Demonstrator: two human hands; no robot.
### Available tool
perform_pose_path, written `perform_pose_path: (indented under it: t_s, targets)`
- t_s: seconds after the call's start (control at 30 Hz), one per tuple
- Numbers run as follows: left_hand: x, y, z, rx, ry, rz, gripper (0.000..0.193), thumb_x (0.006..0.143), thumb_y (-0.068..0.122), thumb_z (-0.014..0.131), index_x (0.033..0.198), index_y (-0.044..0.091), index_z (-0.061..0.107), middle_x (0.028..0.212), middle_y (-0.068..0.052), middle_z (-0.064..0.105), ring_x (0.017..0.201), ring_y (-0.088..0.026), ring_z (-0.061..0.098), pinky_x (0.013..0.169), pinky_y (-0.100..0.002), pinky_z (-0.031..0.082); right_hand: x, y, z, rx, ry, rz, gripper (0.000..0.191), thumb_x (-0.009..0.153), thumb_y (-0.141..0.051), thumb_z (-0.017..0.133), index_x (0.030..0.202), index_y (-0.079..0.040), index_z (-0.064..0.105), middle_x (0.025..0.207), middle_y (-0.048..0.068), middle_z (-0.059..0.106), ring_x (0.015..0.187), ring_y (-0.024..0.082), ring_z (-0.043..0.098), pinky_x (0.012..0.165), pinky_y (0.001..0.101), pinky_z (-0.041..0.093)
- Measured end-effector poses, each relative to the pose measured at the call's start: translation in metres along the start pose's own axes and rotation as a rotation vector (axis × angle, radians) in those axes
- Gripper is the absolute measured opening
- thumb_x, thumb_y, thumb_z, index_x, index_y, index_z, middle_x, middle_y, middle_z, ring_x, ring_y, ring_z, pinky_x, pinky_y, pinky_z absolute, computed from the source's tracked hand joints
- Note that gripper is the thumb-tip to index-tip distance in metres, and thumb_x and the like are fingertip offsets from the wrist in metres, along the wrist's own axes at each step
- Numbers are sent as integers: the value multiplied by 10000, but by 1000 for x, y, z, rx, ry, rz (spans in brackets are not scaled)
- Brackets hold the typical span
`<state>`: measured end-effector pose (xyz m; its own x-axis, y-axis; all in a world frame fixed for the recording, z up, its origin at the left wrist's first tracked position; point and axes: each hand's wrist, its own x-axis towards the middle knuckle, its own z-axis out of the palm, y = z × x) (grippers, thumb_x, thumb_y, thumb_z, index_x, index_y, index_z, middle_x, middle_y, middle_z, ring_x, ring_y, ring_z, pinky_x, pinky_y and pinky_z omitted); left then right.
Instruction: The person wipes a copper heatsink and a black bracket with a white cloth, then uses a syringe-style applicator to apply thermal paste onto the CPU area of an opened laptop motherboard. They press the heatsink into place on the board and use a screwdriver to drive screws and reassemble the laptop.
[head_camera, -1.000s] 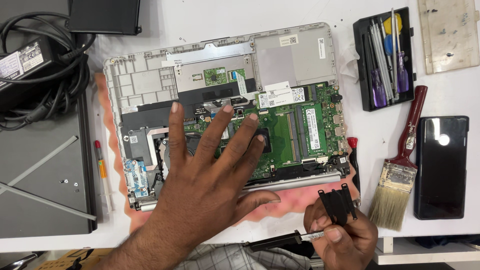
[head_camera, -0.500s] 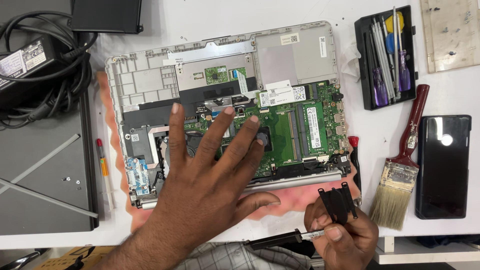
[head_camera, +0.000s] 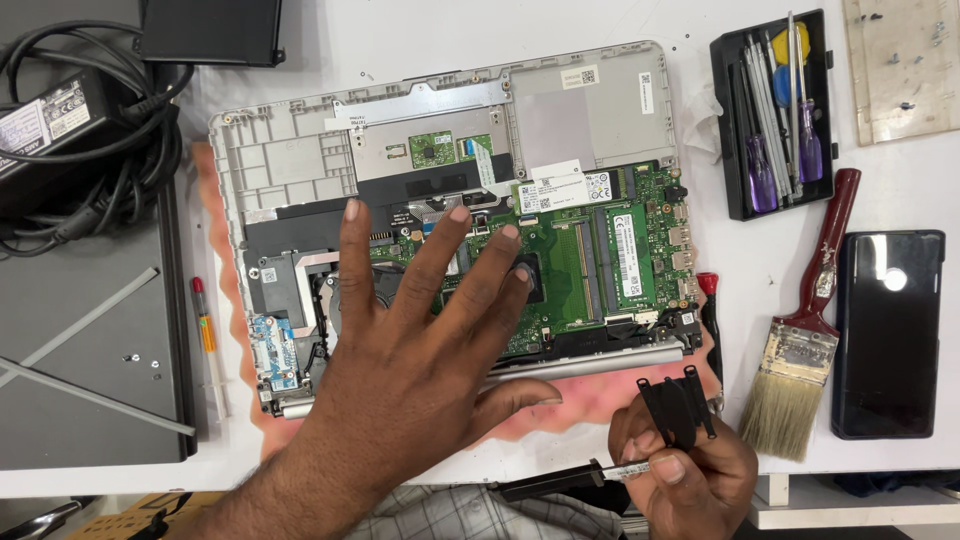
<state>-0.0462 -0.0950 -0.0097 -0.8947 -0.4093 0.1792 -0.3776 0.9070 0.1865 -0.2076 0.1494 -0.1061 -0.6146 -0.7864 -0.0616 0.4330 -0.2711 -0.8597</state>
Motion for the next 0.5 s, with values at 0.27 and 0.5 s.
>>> perform_pose_path:
  t_s: [0.27,0.5]
  targets:
    - [-1,0,0,-3,9,-8,831,916,802,457,1262,91,711,1507,-119,418,1482,-346,311,1174,-799,107,-1,0,-1,0,0,-6,252,932,-114,751,966,121,667,806,234,611,706,243,549,624,401,450]
    - [1,2,-1,-51,13,29,766,910,793,510,1155,95,710,1500,-118,450,1480,-343,317,1170,-804,103,-2,0,-2,-1,7,-1,253,935,-106,743,948,132,660,804,240,618,700,241,555,615,398,456]
